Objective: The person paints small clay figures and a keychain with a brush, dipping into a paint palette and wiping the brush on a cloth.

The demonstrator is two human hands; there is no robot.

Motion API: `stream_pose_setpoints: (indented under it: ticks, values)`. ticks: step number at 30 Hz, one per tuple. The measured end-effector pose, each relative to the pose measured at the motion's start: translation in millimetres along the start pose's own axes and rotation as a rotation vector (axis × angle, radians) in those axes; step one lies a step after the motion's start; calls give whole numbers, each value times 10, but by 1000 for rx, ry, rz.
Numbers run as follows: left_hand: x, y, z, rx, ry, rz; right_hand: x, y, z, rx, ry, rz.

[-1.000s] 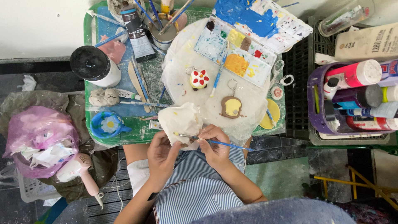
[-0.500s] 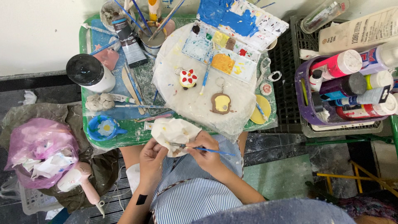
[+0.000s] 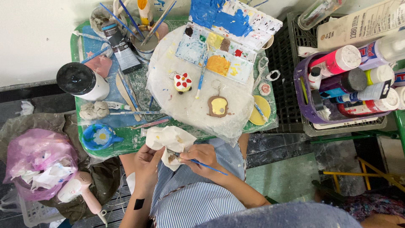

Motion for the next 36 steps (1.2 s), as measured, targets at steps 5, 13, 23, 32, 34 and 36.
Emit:
stream_pose_setpoints:
  ticks: [5,13,23,32,34,36]
  values:
    - [-36,-126,-102,16,-23,6,-187,-104,-51,-16,-21,46]
    - [89,-809,229,71,-280,-294,-397,-142,208,35,-383,21]
    - [408,-1097,-212,566,-273,-147,-683,-205,678,64,-623,-159]
    - [827,-904,-71,931,-232,-291,-572,-357,765,707,-816,-438]
    - [979,-730,-12,647,-149,-141,-548,-365,782,732,-826,-448]
    - [1089,-587,21,400,-95,-86,-544,-374,790,738,-820,-443]
Point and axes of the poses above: each hand's wrist, its own x-axis towards the middle knuckle, its own z-axis out of the back of the hand, y = z × x, the point moved 4 cm from there along x, towards the middle knuckle, and after that the axes turned 9 degrees about y, right-handed, at the moved point
